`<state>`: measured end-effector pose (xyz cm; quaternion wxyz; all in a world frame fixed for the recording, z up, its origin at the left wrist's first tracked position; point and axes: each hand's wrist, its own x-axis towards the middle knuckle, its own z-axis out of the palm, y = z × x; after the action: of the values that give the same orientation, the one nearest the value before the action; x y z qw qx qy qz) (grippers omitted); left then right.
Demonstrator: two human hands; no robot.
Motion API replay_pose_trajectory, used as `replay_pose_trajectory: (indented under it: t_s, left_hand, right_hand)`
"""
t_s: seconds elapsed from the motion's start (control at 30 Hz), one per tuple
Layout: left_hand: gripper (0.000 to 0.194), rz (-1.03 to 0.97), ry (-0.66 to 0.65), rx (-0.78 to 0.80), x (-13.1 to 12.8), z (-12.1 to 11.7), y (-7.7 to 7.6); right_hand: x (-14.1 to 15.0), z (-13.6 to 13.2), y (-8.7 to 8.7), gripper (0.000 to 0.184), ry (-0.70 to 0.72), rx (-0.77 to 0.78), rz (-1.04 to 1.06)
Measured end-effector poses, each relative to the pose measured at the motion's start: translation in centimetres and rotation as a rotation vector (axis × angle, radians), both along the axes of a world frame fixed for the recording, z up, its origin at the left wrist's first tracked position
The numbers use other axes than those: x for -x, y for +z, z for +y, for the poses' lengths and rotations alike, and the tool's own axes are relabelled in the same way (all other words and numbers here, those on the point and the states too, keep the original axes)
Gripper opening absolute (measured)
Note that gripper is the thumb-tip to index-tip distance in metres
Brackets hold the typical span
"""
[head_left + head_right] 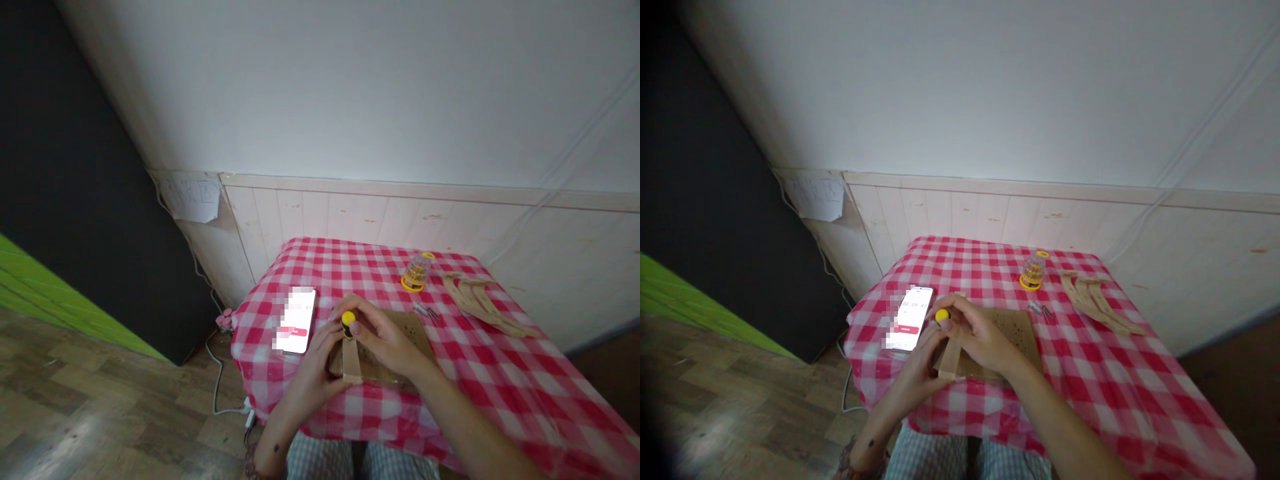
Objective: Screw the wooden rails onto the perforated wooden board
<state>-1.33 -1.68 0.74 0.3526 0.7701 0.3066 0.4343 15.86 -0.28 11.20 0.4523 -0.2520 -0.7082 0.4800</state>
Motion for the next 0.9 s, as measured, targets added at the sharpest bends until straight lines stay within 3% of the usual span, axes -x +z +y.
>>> replay_pose_trajectory:
  t_s: [0.13, 0.27, 0.53, 0.7, 0.9]
  left_hand:
    - [0.074, 0.012, 0.005, -0.008, 0.0, 0.0, 0.1]
    - [0.077, 0.003, 0.009, -0.005, 0.0, 0.0, 0.0]
    - [0.07, 0.004, 0.015, 0.027, 0.1, -0.3, 0.2]
    - [0.07, -0.001, 0.018, 0.023, 0.1, -0.2, -0.3]
    - [0.074, -0.005, -0.009, -0.046, 0.1, 0.1, 0.2]
  right_hand:
    - [0.6, -0.1, 0.4, 0.024, 0.04, 0.03, 0.121]
    - [0.8, -0.2, -0.2, 0.026, 0.044, 0.093, 0.099]
    - [-0.2, 0.0, -1.2, 0.049, 0.071, 0.101, 0.022]
    - [-0.1, 0.0, -0.3, 0.039, 0.022, 0.008, -0.004]
    - [0.8, -0.3, 0.1, 0.029, 0.073, 0.081, 0.112]
